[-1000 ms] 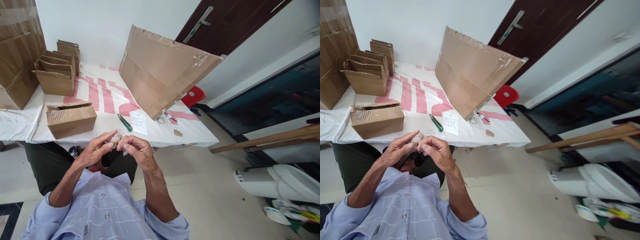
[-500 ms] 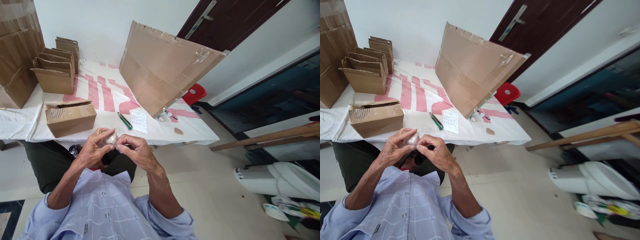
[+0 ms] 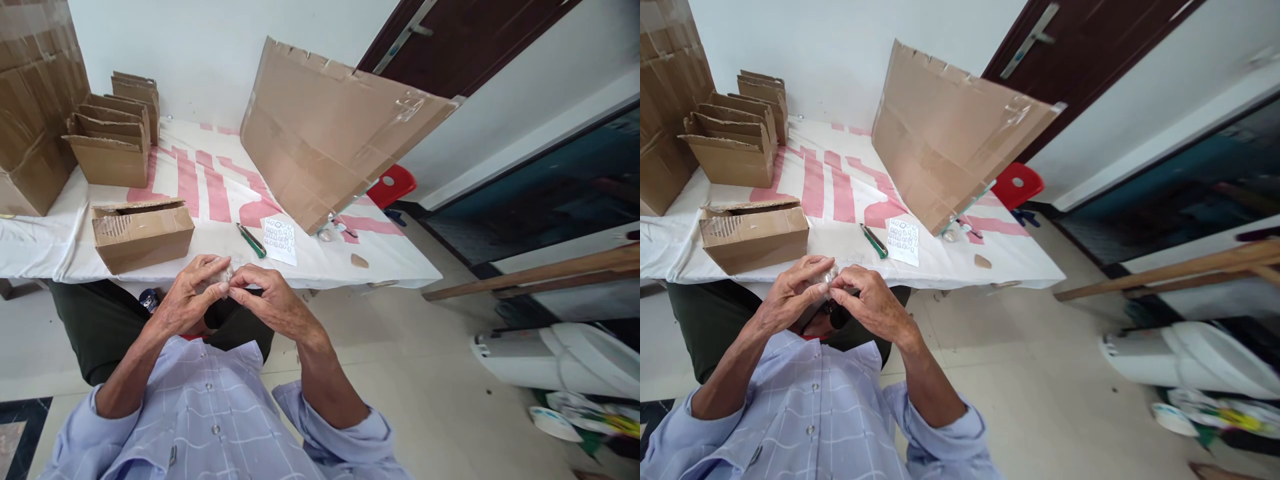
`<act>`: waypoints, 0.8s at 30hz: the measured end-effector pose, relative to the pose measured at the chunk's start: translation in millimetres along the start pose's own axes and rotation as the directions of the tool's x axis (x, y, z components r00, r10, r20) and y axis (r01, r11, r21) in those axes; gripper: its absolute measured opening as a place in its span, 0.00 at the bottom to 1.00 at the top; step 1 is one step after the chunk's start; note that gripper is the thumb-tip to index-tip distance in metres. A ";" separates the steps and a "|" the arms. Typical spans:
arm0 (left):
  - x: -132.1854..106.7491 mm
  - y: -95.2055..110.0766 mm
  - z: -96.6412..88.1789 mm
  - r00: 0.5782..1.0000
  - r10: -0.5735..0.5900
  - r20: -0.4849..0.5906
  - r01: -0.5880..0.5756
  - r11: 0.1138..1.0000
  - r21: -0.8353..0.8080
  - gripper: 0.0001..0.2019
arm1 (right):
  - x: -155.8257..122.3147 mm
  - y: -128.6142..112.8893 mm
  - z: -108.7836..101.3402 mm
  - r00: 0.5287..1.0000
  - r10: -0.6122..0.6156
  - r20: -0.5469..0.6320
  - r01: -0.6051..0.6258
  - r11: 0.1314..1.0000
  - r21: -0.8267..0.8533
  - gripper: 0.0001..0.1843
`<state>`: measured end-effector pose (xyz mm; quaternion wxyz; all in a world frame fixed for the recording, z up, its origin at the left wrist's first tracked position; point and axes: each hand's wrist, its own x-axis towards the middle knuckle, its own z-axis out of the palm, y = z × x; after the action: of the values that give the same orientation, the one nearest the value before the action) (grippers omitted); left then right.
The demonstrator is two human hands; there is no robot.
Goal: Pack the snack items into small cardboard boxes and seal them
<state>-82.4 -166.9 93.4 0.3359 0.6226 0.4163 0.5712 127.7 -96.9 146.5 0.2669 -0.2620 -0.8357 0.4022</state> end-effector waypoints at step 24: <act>4.1 -2.4 -4.4 0.972 0.038 -0.233 -0.033 0.999 0.026 0.17 | 16.5 -4.5 9.4 0.995 0.089 -0.040 -0.085 0.992 0.094 0.08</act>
<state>-87.1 -162.5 93.6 0.2674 0.5622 0.4478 0.6418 108.6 -93.5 149.0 0.2791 -0.2943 -0.7981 0.4456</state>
